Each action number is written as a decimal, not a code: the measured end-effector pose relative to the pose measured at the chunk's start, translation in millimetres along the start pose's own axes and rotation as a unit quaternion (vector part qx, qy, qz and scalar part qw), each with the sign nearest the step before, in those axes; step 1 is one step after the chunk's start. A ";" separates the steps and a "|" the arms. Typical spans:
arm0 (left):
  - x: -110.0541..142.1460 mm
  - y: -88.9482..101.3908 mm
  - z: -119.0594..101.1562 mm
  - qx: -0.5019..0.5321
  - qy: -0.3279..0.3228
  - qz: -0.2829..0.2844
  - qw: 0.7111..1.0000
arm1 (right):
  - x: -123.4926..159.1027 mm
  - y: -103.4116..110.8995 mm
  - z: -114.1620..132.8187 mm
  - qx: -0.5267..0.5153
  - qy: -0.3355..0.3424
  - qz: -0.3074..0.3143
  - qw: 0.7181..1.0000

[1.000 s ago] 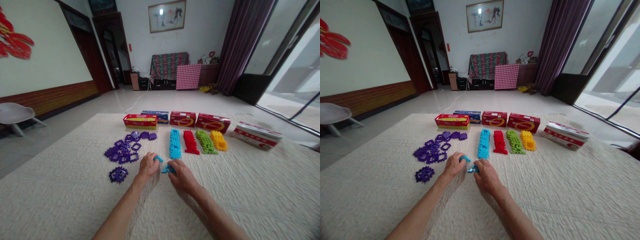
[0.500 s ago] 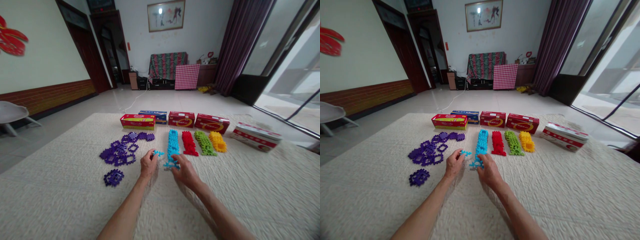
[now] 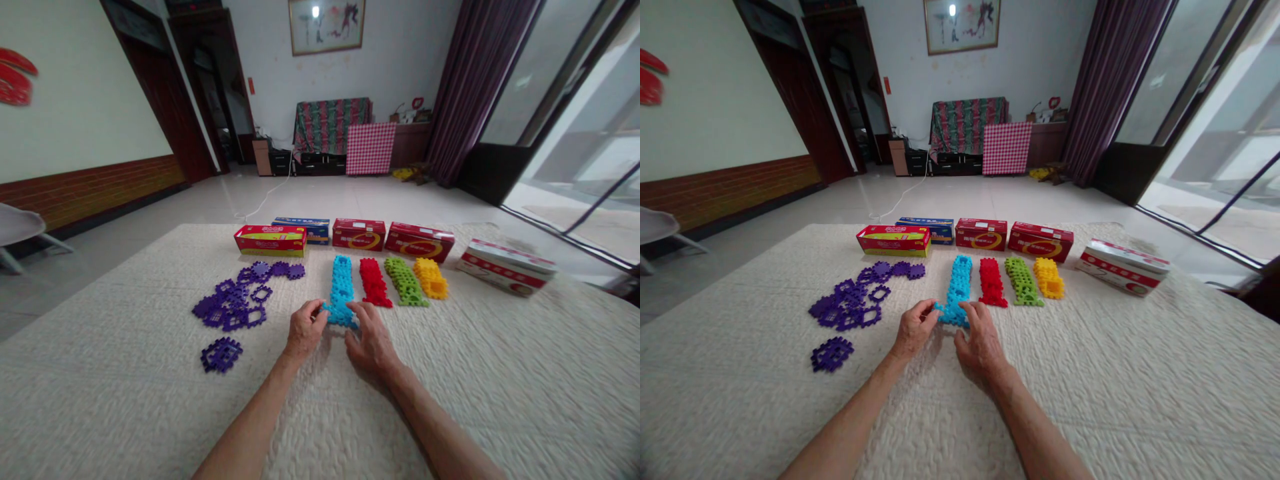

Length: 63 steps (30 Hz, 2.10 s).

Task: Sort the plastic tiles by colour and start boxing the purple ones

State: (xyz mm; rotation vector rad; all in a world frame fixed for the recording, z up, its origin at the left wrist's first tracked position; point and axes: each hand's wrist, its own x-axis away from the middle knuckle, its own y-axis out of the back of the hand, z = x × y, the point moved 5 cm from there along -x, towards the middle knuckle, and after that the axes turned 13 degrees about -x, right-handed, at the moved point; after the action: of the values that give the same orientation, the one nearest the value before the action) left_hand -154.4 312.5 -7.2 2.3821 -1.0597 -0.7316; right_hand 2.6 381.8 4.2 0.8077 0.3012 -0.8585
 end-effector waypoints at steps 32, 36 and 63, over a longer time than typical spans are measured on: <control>11.0 -21.5 -17.6 -0.146 -0.133 0.003 0.980 | 2.7 -6.1 -15.5 0.025 0.015 -0.018 0.999; 8.9 -20.7 -18.5 -0.136 -0.130 0.003 0.982 | 2.2 -6.6 -16.4 0.033 0.020 -0.013 0.999; -149.7 18.5 51.2 -0.460 0.035 0.052 0.886 | -2.4 2.5 -2.5 0.016 -0.012 -0.025 0.999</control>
State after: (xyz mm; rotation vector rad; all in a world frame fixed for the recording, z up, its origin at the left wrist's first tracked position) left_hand -281.2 407.9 7.3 1.5020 -0.5858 -0.8492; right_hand 3.2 386.0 5.2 0.8219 0.2894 -0.9217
